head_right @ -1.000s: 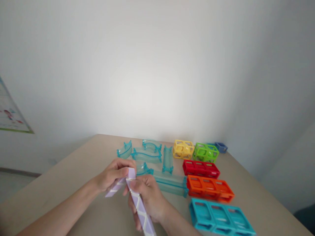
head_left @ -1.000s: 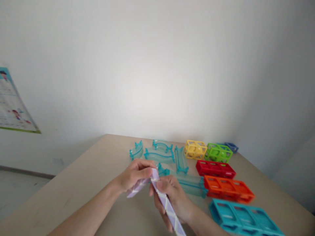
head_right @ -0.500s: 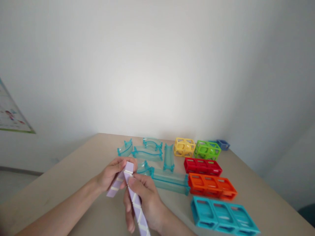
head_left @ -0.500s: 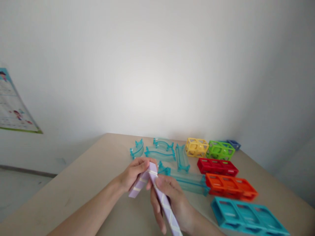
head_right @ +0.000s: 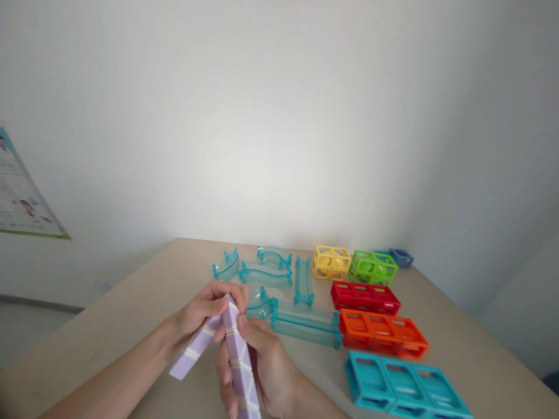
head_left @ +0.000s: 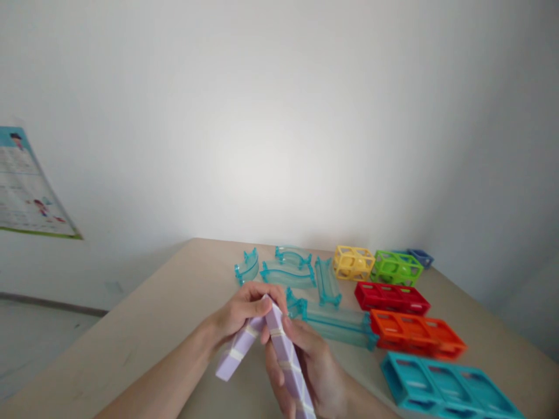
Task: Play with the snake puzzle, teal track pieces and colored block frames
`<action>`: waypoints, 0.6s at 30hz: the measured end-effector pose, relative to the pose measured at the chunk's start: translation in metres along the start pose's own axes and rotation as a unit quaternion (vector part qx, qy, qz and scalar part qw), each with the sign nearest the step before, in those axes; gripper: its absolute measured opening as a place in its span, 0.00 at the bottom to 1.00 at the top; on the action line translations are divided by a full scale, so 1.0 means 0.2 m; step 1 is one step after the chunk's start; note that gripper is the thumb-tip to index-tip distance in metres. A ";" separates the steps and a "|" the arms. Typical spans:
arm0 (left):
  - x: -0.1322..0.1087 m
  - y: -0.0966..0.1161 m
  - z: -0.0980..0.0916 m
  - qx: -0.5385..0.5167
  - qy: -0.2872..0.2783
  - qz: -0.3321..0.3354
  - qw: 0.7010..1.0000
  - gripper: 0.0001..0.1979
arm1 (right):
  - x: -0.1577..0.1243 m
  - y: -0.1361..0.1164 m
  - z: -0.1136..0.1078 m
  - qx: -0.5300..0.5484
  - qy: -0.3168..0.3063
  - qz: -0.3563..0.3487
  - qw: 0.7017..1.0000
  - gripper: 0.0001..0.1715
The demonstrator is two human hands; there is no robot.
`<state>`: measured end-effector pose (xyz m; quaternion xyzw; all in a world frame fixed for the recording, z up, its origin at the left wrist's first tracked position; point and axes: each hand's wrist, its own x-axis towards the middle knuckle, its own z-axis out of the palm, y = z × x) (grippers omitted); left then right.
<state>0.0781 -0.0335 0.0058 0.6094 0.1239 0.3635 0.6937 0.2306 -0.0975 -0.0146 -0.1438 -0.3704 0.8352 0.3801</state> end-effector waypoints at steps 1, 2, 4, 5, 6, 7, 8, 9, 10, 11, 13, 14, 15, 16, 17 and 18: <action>0.00 0.00 0.00 0.001 0.008 0.008 1.000 0.18 | 0.00 0.00 -0.01 0.002 0.005 0.007 1.000 0.30; 0.01 0.00 0.00 0.004 0.021 0.016 1.000 0.17 | 0.00 0.00 -0.01 0.002 0.009 0.013 1.000 0.30; 0.02 0.00 0.01 0.016 0.047 0.020 0.999 0.17 | 0.00 0.00 -0.02 0.001 0.012 0.021 1.000 0.29; 0.02 0.00 0.01 0.018 0.058 0.015 0.998 0.17 | 0.00 -0.01 -0.02 -0.001 0.015 0.018 1.000 0.28; 0.03 0.00 0.01 0.017 0.065 0.005 0.998 0.17 | 0.00 -0.01 -0.02 -0.003 0.019 0.009 1.000 0.28; 0.03 -0.01 0.02 0.014 0.069 -0.006 0.997 0.18 | -0.01 -0.01 -0.01 -0.007 0.027 -0.004 1.000 0.28; 0.04 -0.01 0.02 0.013 0.074 -0.017 0.997 0.18 | -0.01 -0.01 -0.01 -0.010 0.037 -0.020 0.999 0.28; 0.04 -0.01 0.02 0.017 0.079 -0.025 0.996 0.19 | -0.01 -0.02 0.00 -0.013 0.050 -0.037 0.998 0.28; 0.04 -0.02 0.03 0.027 0.084 -0.029 0.996 0.20 | -0.01 -0.02 0.01 -0.018 0.062 -0.051 0.997 0.29; 0.04 -0.02 0.03 0.042 0.089 -0.029 0.995 0.21 | 0.00 -0.02 0.01 -0.023 0.073 -0.060 0.995 0.30; 0.04 -0.01 0.04 0.088 0.097 -0.022 0.991 0.25 | 0.00 -0.02 0.02 -0.033 0.091 -0.072 0.993 0.31; 0.04 -0.01 0.04 0.114 0.101 -0.016 0.988 0.26 | 0.00 -0.02 0.02 -0.037 0.096 -0.075 0.992 0.32; 0.03 0.00 0.04 0.139 0.105 -0.009 0.985 0.27 | 0.00 -0.02 0.02 -0.037 0.097 -0.074 0.992 0.32; 0.03 0.00 0.04 0.165 0.109 -0.002 0.980 0.28 | 0.00 -0.02 0.01 -0.036 0.094 -0.070 0.992 0.32; 0.02 0.01 0.04 0.190 0.113 0.004 0.975 0.28 | 0.00 -0.02 0.01 -0.033 0.088 -0.061 0.994 0.31; 0.02 0.02 0.04 0.212 0.116 0.008 0.970 0.29 | 0.00 -0.02 0.01 -0.028 0.080 -0.049 0.995 0.30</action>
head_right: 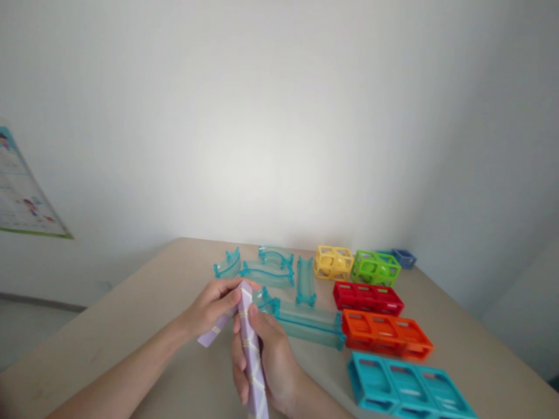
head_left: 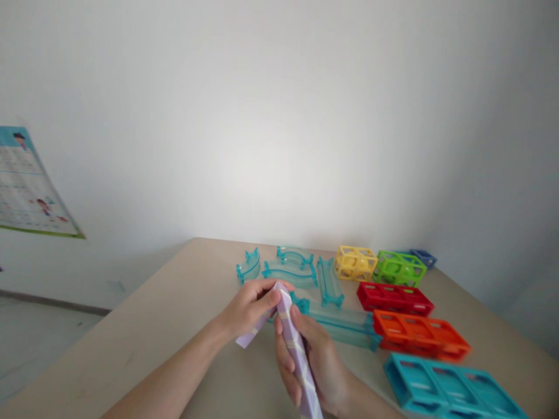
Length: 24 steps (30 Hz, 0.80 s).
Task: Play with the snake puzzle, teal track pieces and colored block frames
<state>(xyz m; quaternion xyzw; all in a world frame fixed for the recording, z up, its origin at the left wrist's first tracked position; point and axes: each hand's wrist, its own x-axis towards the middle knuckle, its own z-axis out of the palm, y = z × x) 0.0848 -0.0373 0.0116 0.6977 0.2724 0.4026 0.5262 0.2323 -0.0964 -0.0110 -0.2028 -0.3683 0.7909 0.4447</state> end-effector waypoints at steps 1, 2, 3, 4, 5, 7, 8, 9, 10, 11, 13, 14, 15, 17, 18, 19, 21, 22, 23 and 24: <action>0.00 0.00 -0.01 0.020 0.003 0.006 1.000 0.29 | 0.00 0.00 0.00 0.005 -0.009 0.013 1.000 0.29; 0.00 0.00 -0.01 0.036 0.004 0.011 0.999 0.29 | 0.00 0.00 -0.01 0.010 -0.017 0.025 0.999 0.28; -0.01 0.00 -0.02 0.048 0.004 0.016 0.999 0.29 | 0.00 0.00 -0.01 0.014 -0.025 0.035 0.999 0.27; -0.01 0.00 -0.03 0.056 0.001 0.019 0.998 0.29 | 0.00 0.00 -0.02 0.020 -0.032 0.045 0.998 0.27; -0.01 0.00 -0.03 0.060 -0.005 0.022 0.998 0.30 | 0.00 0.00 -0.03 0.027 -0.040 0.055 0.997 0.26; -0.01 0.00 -0.05 0.069 -0.023 0.034 0.997 0.30 | 0.00 0.01 -0.04 0.047 -0.059 0.089 0.993 0.26; -0.01 0.01 -0.06 0.077 -0.034 0.042 0.996 0.30 | 0.01 0.01 -0.05 0.060 -0.074 0.117 0.989 0.26; -0.01 0.02 -0.07 0.085 -0.044 0.050 0.994 0.30 | 0.01 0.01 -0.06 0.074 -0.090 0.148 0.982 0.26; -0.02 0.02 -0.07 0.094 -0.051 0.056 0.993 0.30 | 0.01 0.00 -0.07 0.086 -0.108 0.178 0.974 0.26; -0.02 0.03 -0.08 0.102 -0.054 0.061 0.991 0.29 | 0.01 0.00 -0.09 0.096 -0.128 0.205 0.966 0.26; -0.03 0.03 -0.10 0.112 -0.063 0.061 0.990 0.30 | 0.02 -0.01 -0.11 0.109 -0.168 0.240 0.950 0.26; -0.03 0.03 -0.10 0.117 -0.067 0.062 0.989 0.30 | 0.02 -0.02 -0.11 0.115 -0.186 0.247 0.944 0.26; -0.03 0.02 -0.10 0.128 -0.067 0.067 0.987 0.31 | 0.02 -0.03 -0.12 0.121 -0.200 0.251 0.939 0.26; -0.03 0.00 -0.10 0.168 -0.042 0.100 0.980 0.29 | 0.02 -0.03 -0.11 0.128 -0.216 0.248 0.936 0.26; -0.03 -0.01 -0.10 0.195 -0.017 0.127 0.972 0.28 | 0.02 -0.03 -0.11 0.132 -0.212 0.237 0.939 0.26; -0.03 -0.02 -0.10 0.221 0.010 0.157 0.963 0.26 | 0.02 -0.03 -0.10 0.134 -0.201 0.219 0.945 0.26; -0.03 -0.02 -0.09 0.260 0.049 0.209 0.942 0.25 | 0.01 -0.02 -0.08 0.139 -0.166 0.173 0.961 0.26; -0.03 -0.01 -0.08 0.270 0.057 0.226 0.934 0.25 | 0.01 -0.01 -0.07 0.141 -0.146 0.154 0.967 0.27; -0.03 -0.01 -0.07 0.276 0.058 0.238 0.930 0.24 | 0.01 0.00 -0.06 0.140 -0.127 0.140 0.972 0.27; -0.03 0.00 -0.06 0.279 0.054 0.245 0.927 0.24 | 0.01 0.01 -0.05 0.135 -0.112 0.132 0.976 0.27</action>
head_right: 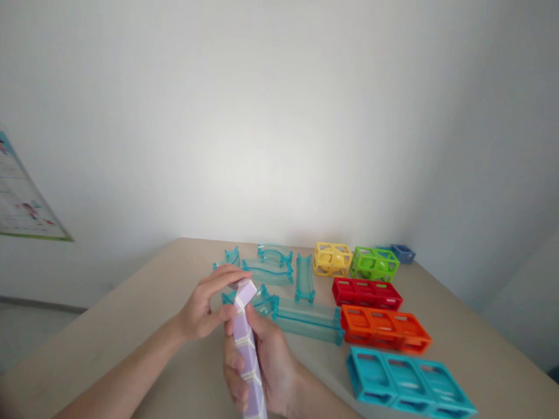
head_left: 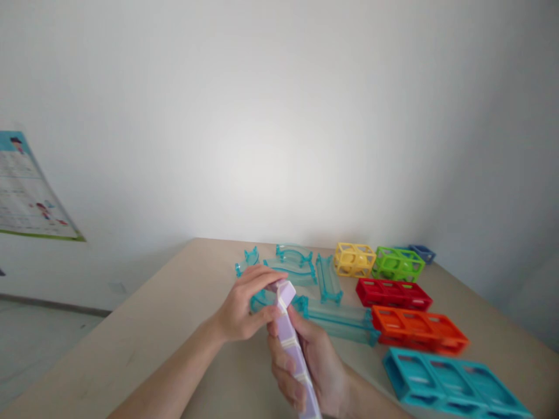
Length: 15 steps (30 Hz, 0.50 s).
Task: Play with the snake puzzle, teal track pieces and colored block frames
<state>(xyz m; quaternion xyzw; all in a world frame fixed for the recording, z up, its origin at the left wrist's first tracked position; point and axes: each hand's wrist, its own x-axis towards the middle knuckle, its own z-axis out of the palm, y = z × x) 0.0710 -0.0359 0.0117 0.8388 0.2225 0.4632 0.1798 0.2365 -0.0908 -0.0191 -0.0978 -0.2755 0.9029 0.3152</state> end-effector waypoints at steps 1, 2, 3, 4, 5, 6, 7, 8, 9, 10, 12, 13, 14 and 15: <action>0.00 0.01 0.00 0.001 -0.006 0.006 1.000 0.23 | 0.00 0.01 0.00 -0.007 0.013 -0.002 1.000 0.28; 0.00 0.02 0.01 0.004 -0.011 0.012 1.000 0.21 | 0.00 0.01 0.01 -0.014 0.026 -0.001 1.000 0.28; 0.00 0.02 0.02 0.010 -0.007 0.015 1.000 0.20 | 0.00 0.01 0.01 -0.020 0.038 -0.002 0.999 0.28; 0.00 0.02 0.02 0.019 0.014 0.016 1.000 0.19 | 0.00 0.00 0.02 -0.023 0.049 -0.008 0.998 0.29; 0.00 0.02 0.04 0.031 0.050 0.014 0.998 0.18 | 0.00 0.00 0.02 -0.024 0.060 -0.020 0.998 0.29; -0.01 0.02 0.05 0.040 0.091 0.008 0.995 0.16 | 0.00 -0.01 0.02 -0.021 0.069 -0.039 0.997 0.28; -0.01 0.02 0.06 0.043 0.120 0.000 0.992 0.13 | 0.00 -0.01 0.03 -0.017 0.078 -0.061 0.995 0.28; -0.01 0.01 0.06 0.039 0.130 -0.009 0.991 0.10 | 0.00 -0.02 0.04 -0.014 0.087 -0.081 0.993 0.28; -0.01 0.01 0.07 0.028 0.120 -0.020 0.992 0.07 | 0.00 -0.02 0.04 -0.016 0.096 -0.095 0.991 0.28; -0.01 0.01 0.08 0.009 0.098 -0.032 0.995 0.06 | 0.00 -0.02 0.05 -0.022 0.104 -0.101 0.989 0.29; 0.00 0.03 0.09 -0.042 0.059 -0.061 0.995 0.08 | 0.00 -0.02 0.05 -0.044 0.117 -0.092 0.988 0.32; 0.01 0.04 0.09 -0.069 0.056 -0.081 0.993 0.10 | 0.01 -0.01 0.06 -0.055 0.124 -0.085 0.987 0.33; 0.01 0.05 0.10 -0.092 0.058 -0.101 0.989 0.11 | 0.01 -0.01 0.06 -0.063 0.131 -0.082 0.986 0.33; 0.02 0.06 0.10 -0.109 0.056 -0.120 0.985 0.11 | 0.01 0.00 0.06 -0.068 0.138 -0.081 0.985 0.34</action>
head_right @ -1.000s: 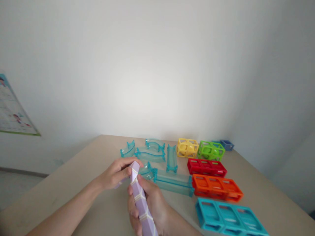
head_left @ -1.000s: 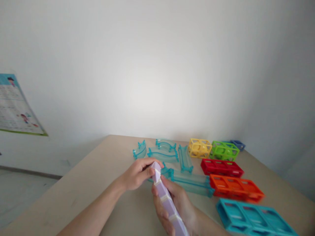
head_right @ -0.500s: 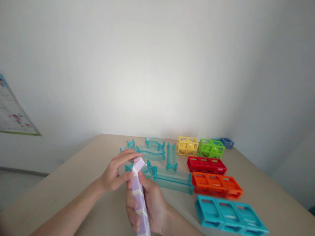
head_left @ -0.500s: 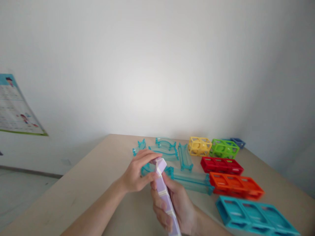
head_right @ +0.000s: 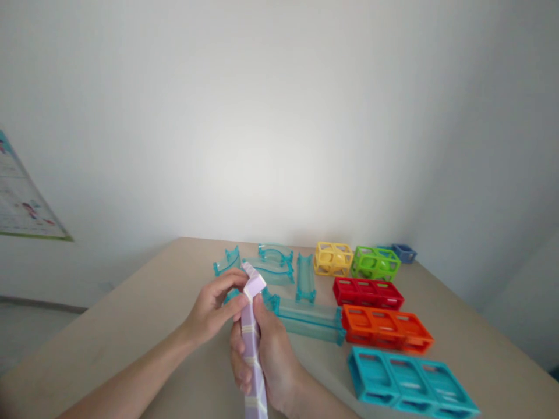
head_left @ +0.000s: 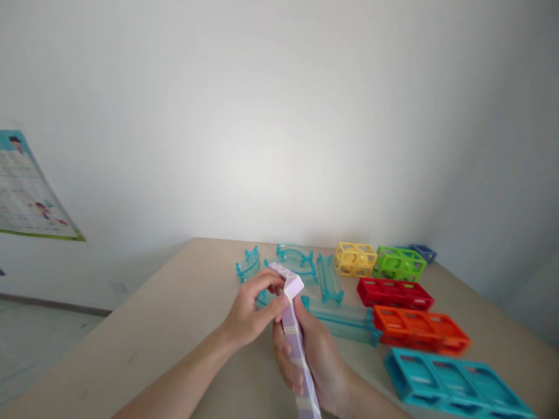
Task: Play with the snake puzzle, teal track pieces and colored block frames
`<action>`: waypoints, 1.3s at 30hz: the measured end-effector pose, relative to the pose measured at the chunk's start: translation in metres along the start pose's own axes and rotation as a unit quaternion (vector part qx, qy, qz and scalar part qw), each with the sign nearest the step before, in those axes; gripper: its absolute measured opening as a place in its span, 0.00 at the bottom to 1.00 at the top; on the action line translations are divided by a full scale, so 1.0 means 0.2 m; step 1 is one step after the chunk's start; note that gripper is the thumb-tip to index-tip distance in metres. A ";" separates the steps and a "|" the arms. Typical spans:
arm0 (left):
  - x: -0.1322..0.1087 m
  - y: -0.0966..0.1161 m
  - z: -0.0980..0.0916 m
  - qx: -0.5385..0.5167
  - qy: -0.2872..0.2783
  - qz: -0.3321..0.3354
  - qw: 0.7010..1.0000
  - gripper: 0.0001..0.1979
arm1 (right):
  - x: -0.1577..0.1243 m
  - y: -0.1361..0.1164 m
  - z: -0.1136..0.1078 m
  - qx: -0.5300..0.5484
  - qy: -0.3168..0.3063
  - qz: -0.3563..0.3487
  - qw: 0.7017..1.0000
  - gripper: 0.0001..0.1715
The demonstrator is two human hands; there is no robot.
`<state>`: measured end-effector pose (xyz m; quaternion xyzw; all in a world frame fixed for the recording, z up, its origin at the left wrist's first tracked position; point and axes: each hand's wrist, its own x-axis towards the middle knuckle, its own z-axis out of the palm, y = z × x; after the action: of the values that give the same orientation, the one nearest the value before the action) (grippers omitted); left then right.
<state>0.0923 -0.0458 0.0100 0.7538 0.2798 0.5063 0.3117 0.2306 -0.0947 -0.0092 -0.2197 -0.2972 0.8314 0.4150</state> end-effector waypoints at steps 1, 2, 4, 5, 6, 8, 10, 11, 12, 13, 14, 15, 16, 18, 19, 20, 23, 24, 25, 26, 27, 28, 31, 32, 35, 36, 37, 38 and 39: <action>0.00 0.01 0.00 -0.008 -0.003 -0.015 1.000 0.12 | 0.00 0.00 0.00 -0.003 0.005 -0.003 1.000 0.33; 0.00 0.01 0.01 -0.009 -0.006 -0.025 1.000 0.11 | 0.00 0.01 0.01 -0.003 0.008 -0.008 1.000 0.32; -0.01 0.01 0.01 0.002 -0.014 -0.020 1.000 0.11 | -0.01 0.01 0.01 -0.004 0.005 -0.021 1.000 0.32; -0.01 0.01 0.00 0.010 -0.018 -0.013 1.000 0.12 | -0.01 0.01 0.01 -0.006 0.000 -0.023 1.000 0.32; -0.01 0.01 0.00 0.016 -0.021 -0.006 1.000 0.12 | -0.01 0.01 0.01 -0.007 -0.003 -0.024 1.000 0.32; -0.01 0.01 0.00 0.018 -0.025 0.001 1.000 0.12 | -0.01 0.01 0.00 -0.004 -0.013 -0.009 1.000 0.31; -0.01 0.01 -0.01 0.009 -0.038 0.003 0.999 0.13 | -0.01 0.01 -0.03 0.008 -0.033 0.027 0.999 0.30; -0.01 0.02 -0.01 0.001 -0.048 0.006 0.999 0.14 | -0.01 0.00 -0.04 0.020 -0.049 0.051 0.997 0.30; -0.01 0.02 -0.02 -0.008 -0.059 0.009 0.998 0.16 | -0.01 0.00 -0.06 0.034 -0.071 0.074 0.994 0.30; 0.00 0.02 -0.02 -0.020 -0.069 0.011 0.997 0.17 | -0.01 -0.01 -0.07 0.048 -0.096 0.094 0.990 0.29; 0.00 0.02 -0.02 -0.032 -0.076 0.011 0.997 0.17 | -0.01 -0.02 -0.08 0.061 -0.126 0.110 0.984 0.28; 0.00 0.02 -0.03 -0.045 -0.081 0.012 0.996 0.18 | -0.01 -0.04 -0.09 0.074 -0.158 0.121 0.977 0.27; 0.00 0.03 -0.04 -0.057 -0.086 0.013 0.995 0.19 | -0.01 -0.05 -0.10 0.086 -0.192 0.129 0.969 0.25; 0.00 0.03 -0.05 -0.076 -0.101 0.017 0.992 0.20 | -0.01 -0.07 -0.11 0.101 -0.261 0.152 0.948 0.22; 0.00 0.04 -0.06 -0.084 -0.111 0.019 0.990 0.21 | -0.01 -0.08 -0.11 0.106 -0.290 0.165 0.937 0.21; 0.00 0.04 -0.06 -0.092 -0.122 0.020 0.988 0.22 | -0.01 -0.08 -0.12 0.110 -0.312 0.177 0.927 0.21; 0.01 0.04 -0.06 -0.101 -0.138 0.017 0.985 0.24 | 0.00 -0.08 -0.12 0.110 -0.325 0.182 0.921 0.22; 0.01 0.04 -0.06 -0.098 -0.132 0.014 0.986 0.24 | 0.00 -0.08 -0.12 0.107 -0.310 0.172 0.929 0.22; 0.01 0.03 -0.05 -0.095 -0.116 0.007 0.989 0.23 | 0.00 -0.08 -0.12 0.103 -0.288 0.157 0.939 0.22; 0.01 0.02 -0.04 -0.092 -0.095 -0.005 0.991 0.23 | 0.00 -0.08 -0.11 0.099 -0.259 0.135 0.951 0.21; 0.01 0.01 -0.03 -0.094 -0.076 -0.024 0.992 0.21 | 0.00 -0.09 -0.11 0.096 -0.226 0.111 0.963 0.21; 0.02 0.00 -0.03 -0.103 -0.064 -0.047 0.991 0.21 | 0.00 -0.10 -0.10 0.095 -0.193 0.084 0.973 0.21; 0.01 -0.04 -0.01 -0.178 -0.082 -0.121 0.973 0.22 | -0.01 -0.14 -0.06 0.091 -0.116 0.019 0.989 0.21; 0.01 -0.05 -0.01 -0.215 -0.096 -0.140 0.962 0.23 | -0.02 -0.15 -0.04 0.084 -0.094 0.006 0.992 0.21; 0.01 -0.04 0.00 -0.323 -0.117 -0.179 0.922 0.26 | -0.03 -0.17 0.02 0.025 -0.015 -0.008 1.000 0.21; 0.01 -0.04 0.00 -0.348 -0.115 -0.193 0.910 0.28 | -0.04 -0.17 0.03 -0.008 0.015 -0.014 1.000 0.21; 0.01 -0.03 0.00 -0.364 -0.108 -0.210 0.901 0.30 | -0.04 -0.16 0.04 -0.046 0.046 -0.023 0.998 0.22; 0.02 -0.02 0.01 -0.372 -0.094 -0.229 0.895 0.31 | -0.05 -0.15 0.05 -0.085 0.075 -0.034 0.993 0.22; 0.02 -0.02 0.01 -0.375 -0.078 -0.250 0.890 0.30 | -0.05 -0.14 0.06 -0.123 0.100 -0.045 0.986 0.22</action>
<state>0.0948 -0.0404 0.0089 0.5236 0.2230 0.4184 0.7078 0.2454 -0.0922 0.0196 -0.3380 -0.3638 0.7426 0.4493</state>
